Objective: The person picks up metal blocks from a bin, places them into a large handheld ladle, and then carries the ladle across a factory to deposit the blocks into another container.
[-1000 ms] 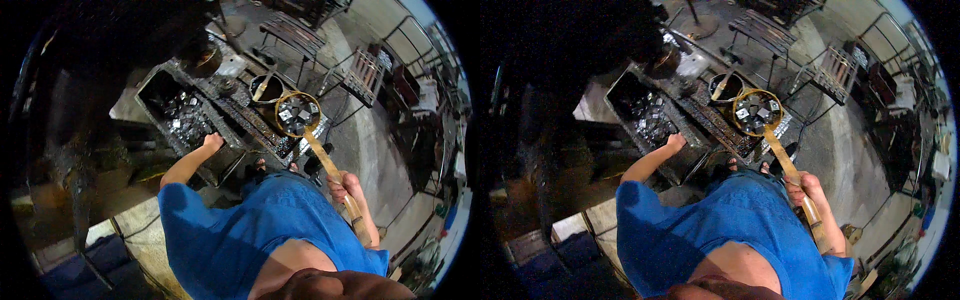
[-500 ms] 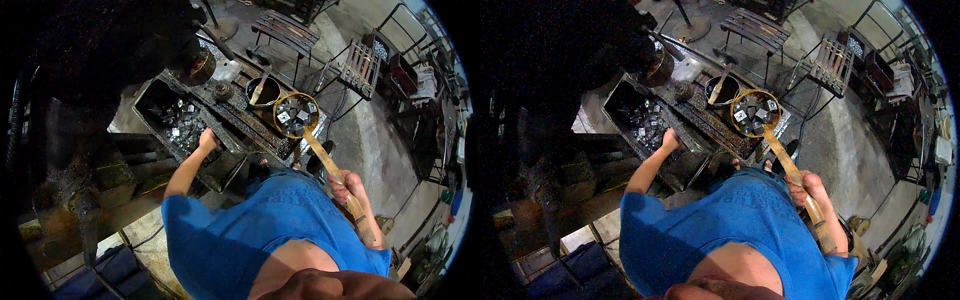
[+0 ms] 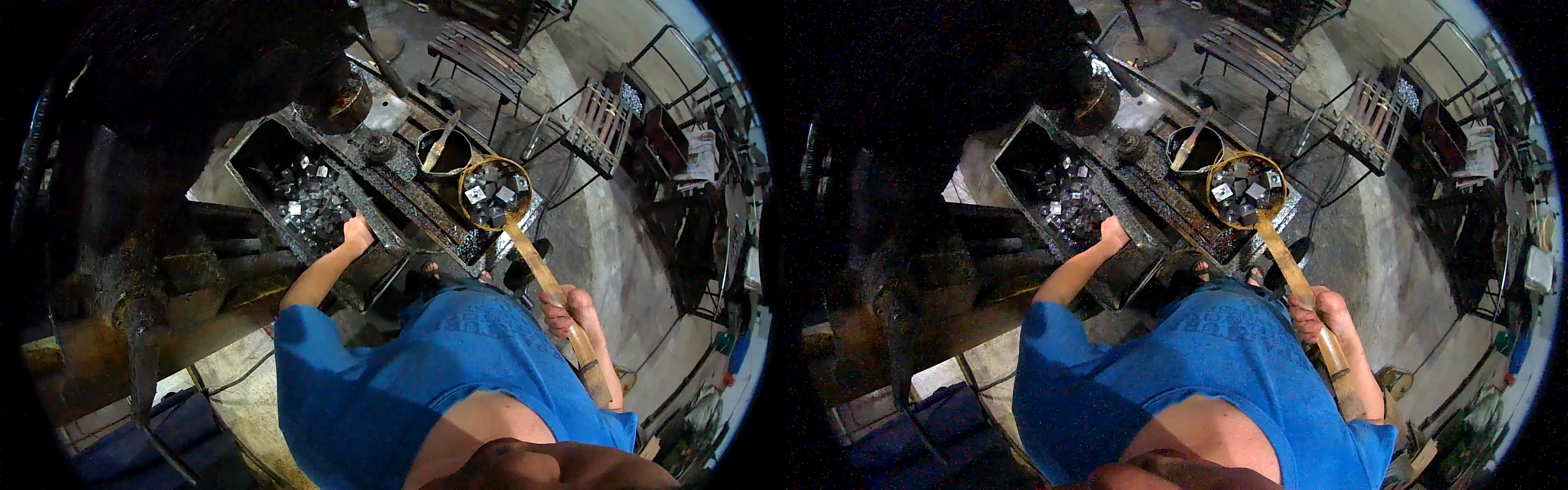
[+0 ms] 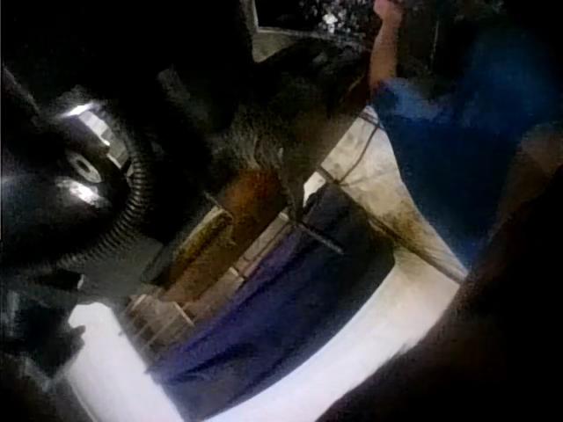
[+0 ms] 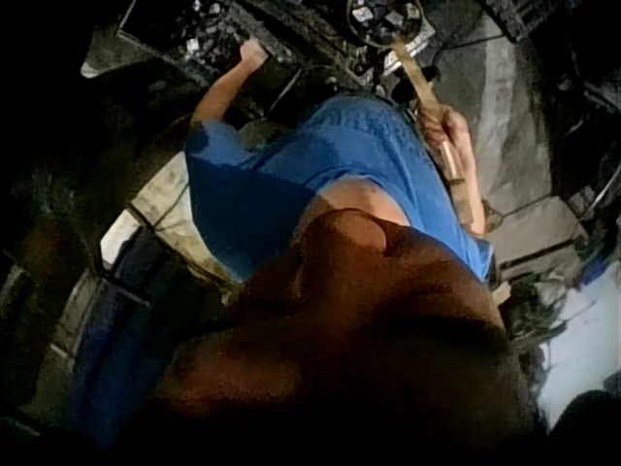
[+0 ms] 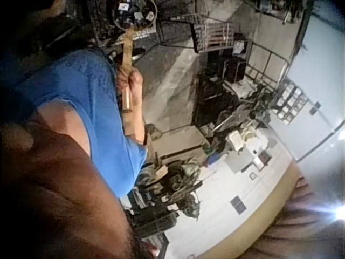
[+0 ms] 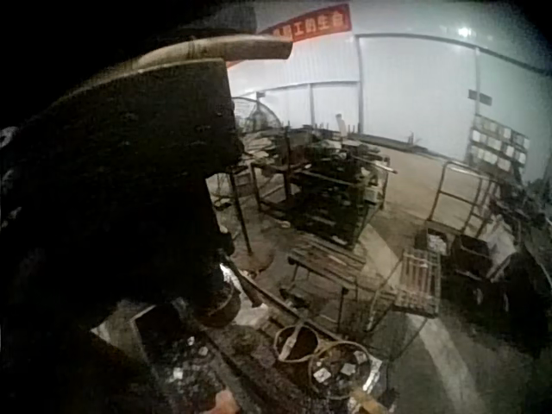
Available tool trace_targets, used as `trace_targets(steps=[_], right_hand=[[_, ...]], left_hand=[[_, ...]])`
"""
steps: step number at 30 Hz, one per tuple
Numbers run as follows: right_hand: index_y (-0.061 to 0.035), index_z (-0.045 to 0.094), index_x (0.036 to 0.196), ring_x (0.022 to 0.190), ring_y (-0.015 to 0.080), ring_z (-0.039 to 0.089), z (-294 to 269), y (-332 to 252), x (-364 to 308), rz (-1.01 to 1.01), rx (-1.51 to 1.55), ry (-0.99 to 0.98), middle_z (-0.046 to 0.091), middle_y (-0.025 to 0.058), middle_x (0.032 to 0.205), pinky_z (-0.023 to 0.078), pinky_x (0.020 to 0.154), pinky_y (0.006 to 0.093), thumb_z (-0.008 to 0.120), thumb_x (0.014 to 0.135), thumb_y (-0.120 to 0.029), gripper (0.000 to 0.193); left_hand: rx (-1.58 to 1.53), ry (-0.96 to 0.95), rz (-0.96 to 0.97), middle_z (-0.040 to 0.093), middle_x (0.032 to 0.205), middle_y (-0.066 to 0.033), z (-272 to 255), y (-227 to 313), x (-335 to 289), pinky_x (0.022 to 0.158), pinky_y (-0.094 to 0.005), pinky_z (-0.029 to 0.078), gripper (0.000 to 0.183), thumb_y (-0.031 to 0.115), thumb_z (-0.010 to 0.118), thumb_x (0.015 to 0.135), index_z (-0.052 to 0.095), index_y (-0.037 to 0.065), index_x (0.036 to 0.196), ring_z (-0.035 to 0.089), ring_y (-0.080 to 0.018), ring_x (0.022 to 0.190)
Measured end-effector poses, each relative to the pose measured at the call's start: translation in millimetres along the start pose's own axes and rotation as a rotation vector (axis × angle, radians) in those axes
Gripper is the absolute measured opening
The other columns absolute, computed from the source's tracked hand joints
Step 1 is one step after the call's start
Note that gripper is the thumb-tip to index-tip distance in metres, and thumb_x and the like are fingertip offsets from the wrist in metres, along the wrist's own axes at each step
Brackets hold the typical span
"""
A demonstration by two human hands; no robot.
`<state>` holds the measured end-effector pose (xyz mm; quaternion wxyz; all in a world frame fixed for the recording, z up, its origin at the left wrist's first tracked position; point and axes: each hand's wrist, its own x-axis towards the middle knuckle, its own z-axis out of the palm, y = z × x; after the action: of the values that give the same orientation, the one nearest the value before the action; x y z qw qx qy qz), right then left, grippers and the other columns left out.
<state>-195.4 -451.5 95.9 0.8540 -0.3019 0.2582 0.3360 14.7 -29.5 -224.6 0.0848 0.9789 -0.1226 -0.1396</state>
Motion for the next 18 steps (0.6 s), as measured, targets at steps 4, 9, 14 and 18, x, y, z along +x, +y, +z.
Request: trace_targets(steps=[4, 9, 14, 18], right_hand=[[-0.0038, 0.045, 0.081, 0.039, 0.0031, 0.032, 3, 1, -2, -0.001, 0.010, 0.028, 0.034, -0.0046, 0.056, 0.028, 0.032, 0.0188, 0.050, 0.069, -0.023, 0.024], [-0.0027, 0.046, 0.084, 0.038, 0.0011, 0.031, 4, 9, -2, -0.006, 0.049, 0.072, 0.034, -0.0060, 0.056, 0.029, 0.031, 0.0167, 0.061, 0.070, -0.036, 0.039], [-0.0038, 0.042, 0.085, 0.041, 0.0057, 0.030, -4, -2, 5, 0.084, -0.048, -0.039, 0.031, -0.0029, 0.057, 0.026, 0.036, 0.0226, 0.042, 0.064, -0.017, 0.025], [-0.0040, 0.043, 0.084, 0.041, 0.0060, 0.029, -16, 10, 1, 0.055, 0.018, 0.074, 0.032, -0.0021, 0.058, 0.026, 0.036, 0.0226, 0.041, 0.064, -0.016, 0.023]], left_hand=[[0.138, 0.054, 0.249, 0.061, 0.072, -0.0129, 30, -20, 6, 0.061, -0.0384, 0.048, 0.015, 0.015, 0.055, 0.067, 0.061, 0.003, 0.074, 0.061, -0.0285, 0.073], [0.229, -0.166, 0.534, 0.064, 0.078, -0.0059, 80, -62, 32, 0.061, -0.0345, 0.046, 0.016, 0.017, 0.051, 0.072, 0.067, 0.013, 0.071, 0.060, -0.0243, 0.077], [-0.760, -0.050, 0.230, 0.064, 0.078, -0.0084, 116, -134, -1, 0.064, -0.0371, 0.048, 0.015, 0.016, 0.052, 0.071, 0.065, 0.013, 0.078, 0.060, -0.0295, 0.075], [0.095, -0.108, 0.287, 0.062, 0.077, -0.0146, -65, 17, -11, 0.064, -0.0403, 0.048, 0.016, 0.012, 0.055, 0.067, 0.063, 0.006, 0.079, 0.060, -0.0339, 0.070]])
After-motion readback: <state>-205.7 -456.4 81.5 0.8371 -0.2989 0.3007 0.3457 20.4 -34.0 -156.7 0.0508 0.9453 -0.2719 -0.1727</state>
